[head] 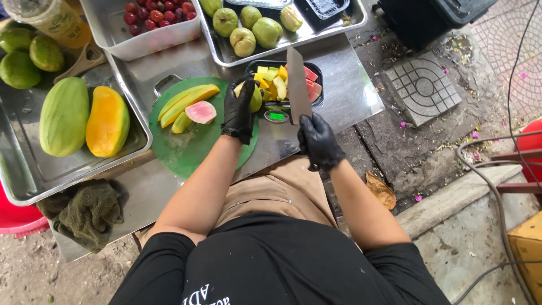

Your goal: Cutting various fruits including mango, guava, and papaya into small pieces and placing them into a takeout container.

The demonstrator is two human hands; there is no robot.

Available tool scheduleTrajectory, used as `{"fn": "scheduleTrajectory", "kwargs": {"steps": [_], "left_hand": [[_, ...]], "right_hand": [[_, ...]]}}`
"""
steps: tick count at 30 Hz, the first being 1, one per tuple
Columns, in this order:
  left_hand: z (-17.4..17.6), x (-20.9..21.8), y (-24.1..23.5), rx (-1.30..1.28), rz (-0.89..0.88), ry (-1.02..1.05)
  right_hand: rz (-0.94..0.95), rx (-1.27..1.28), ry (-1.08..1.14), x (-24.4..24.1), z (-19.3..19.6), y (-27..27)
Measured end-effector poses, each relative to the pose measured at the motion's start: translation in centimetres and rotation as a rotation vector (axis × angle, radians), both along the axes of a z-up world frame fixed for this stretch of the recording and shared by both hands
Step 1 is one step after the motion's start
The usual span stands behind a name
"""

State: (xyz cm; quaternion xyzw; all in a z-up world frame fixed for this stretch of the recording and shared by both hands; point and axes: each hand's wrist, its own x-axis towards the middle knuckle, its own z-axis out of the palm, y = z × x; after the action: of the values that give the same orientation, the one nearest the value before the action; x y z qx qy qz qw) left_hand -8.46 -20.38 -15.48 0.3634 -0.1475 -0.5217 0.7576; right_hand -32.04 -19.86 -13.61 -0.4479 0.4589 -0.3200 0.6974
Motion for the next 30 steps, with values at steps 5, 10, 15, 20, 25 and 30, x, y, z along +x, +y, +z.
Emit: {"fn": "scheduleTrajectory", "kwargs": {"steps": [5,10,15,20,25,30], "left_hand": [[2.4,0.7,2.4,-0.311,-0.069,-0.175],[5.6,-0.4,3.6,-0.430,-0.118,-0.196],[5.9,-0.5,3.9,-0.407,-0.107,-0.226],[8.1,0.1,5.0,-0.402,-0.094,-0.435],[10.3,-0.2,5.7,-0.416,-0.045,-0.783],[3.0,-1.8,3.1,-0.242,0.138,-0.250]], "right_hand": [[0.191,-0.670,0.319,-1.0,8.2,4.2],[0.279,-1.021,0.520,-0.9,12.5,5.6],[0.302,-1.026,0.627,-0.7,13.4,6.0],[0.363,-1.046,0.646,-1.2,12.6,5.2],[0.449,-0.953,0.626,-0.4,11.1,4.8],[0.285,-1.150,0.506,2.1,4.5,5.8]]}}
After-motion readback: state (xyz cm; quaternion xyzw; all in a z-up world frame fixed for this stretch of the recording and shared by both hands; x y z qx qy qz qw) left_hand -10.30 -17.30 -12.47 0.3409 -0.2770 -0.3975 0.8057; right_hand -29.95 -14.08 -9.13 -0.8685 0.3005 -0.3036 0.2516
